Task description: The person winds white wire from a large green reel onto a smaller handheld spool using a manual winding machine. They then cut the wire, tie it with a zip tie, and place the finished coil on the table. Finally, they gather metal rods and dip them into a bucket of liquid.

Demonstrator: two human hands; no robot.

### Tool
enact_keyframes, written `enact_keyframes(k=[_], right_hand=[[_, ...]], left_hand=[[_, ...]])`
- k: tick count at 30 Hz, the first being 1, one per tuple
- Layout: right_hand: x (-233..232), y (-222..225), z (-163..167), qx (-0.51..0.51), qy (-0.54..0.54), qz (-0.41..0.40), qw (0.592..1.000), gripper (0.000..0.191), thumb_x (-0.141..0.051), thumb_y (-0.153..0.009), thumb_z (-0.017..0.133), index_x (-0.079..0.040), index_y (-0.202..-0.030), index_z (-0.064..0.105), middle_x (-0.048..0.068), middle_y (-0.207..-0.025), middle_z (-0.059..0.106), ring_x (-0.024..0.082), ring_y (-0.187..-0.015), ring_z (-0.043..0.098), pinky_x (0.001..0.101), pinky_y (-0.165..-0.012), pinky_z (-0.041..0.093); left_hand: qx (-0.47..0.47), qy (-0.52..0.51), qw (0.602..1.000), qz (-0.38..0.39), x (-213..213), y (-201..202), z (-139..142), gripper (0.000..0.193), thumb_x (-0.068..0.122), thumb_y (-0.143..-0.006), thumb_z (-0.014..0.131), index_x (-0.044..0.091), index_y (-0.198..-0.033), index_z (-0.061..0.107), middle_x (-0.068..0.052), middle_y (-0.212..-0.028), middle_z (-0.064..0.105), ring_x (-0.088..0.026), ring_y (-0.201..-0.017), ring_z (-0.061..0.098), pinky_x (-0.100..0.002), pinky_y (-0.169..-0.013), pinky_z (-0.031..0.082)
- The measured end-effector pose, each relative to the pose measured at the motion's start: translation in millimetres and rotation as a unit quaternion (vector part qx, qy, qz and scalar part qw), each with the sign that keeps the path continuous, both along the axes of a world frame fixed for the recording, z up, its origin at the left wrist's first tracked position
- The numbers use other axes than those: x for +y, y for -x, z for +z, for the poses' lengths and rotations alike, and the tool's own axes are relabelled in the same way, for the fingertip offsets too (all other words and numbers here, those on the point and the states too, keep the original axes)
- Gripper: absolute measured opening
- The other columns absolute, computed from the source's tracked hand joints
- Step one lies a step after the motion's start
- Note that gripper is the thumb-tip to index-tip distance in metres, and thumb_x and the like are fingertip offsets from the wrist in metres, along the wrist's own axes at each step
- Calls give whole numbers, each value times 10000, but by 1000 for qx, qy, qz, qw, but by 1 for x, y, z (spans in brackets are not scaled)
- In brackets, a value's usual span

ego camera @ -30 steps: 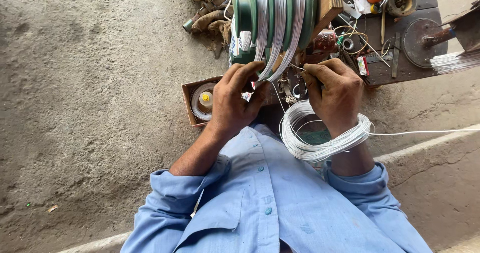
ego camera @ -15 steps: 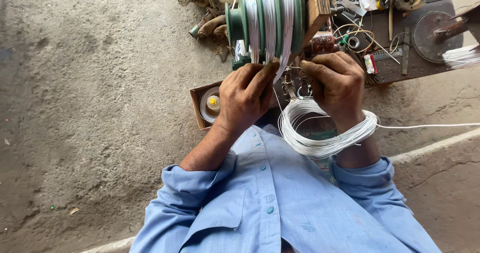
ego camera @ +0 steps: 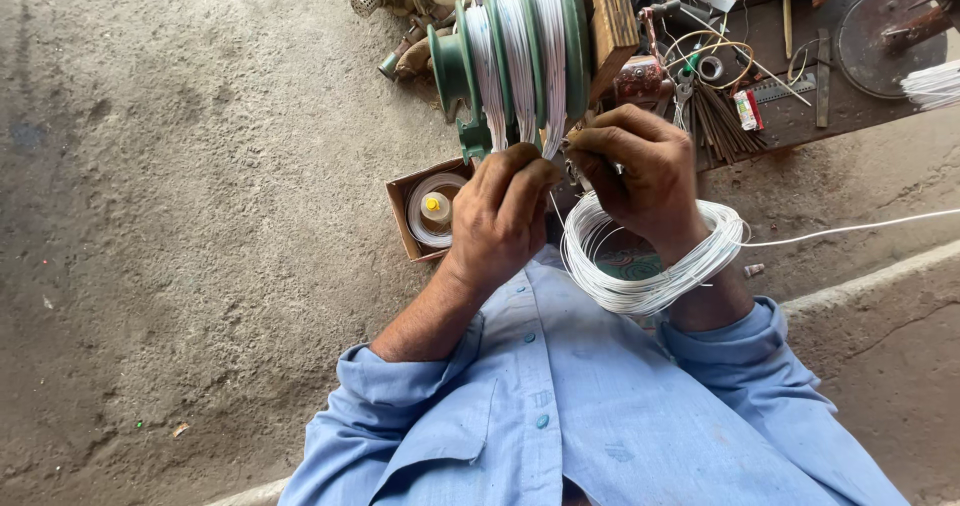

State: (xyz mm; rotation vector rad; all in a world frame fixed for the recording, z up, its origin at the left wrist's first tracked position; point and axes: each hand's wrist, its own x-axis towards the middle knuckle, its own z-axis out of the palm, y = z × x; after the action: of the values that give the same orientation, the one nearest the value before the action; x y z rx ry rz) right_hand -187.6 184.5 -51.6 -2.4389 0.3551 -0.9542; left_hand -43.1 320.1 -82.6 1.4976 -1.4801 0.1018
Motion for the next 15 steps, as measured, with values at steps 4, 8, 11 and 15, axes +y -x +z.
enact_keyframes(k=[4,8,11,15], right_hand=[[4,3,-6,-11,-52,8,999,188,8,-917,782,-14,-1096,729,126,-990,702,255,-873,726,345,-750,584],[7,6,-20,-39,-143,3,989,208,33,-893,734,-27,-1092,735,109,-1008,712,204,-873,723,294,-734,575],[11,6,-30,-78,-246,17,966,205,45,-907,706,-33,-1095,737,95,-1032,712,159,-877,706,256,-761,558],[13,8,-36,-72,-216,3,974,216,65,-900,764,-29,-1094,745,87,-1010,721,167,-917,712,278,-815,571]], left_hand=[[-35,-11,999,-29,-8,3,8,233,55,-959,713,53,-1183,646,-89,-1123,636,-256,-967,674,-366,-804,589],[-23,-19,999,-40,-19,9,11,252,67,-955,732,50,-1194,653,-93,-1096,631,-258,-962,682,-368,-807,593],[48,2,996,-78,-20,8,6,275,74,-968,745,26,-1213,629,-114,-1094,633,-275,-941,683,-365,-795,584],[181,36,980,-74,-13,-4,0,176,69,-1040,700,75,-1190,609,-89,-1085,683,-229,-874,738,-305,-773,612]])
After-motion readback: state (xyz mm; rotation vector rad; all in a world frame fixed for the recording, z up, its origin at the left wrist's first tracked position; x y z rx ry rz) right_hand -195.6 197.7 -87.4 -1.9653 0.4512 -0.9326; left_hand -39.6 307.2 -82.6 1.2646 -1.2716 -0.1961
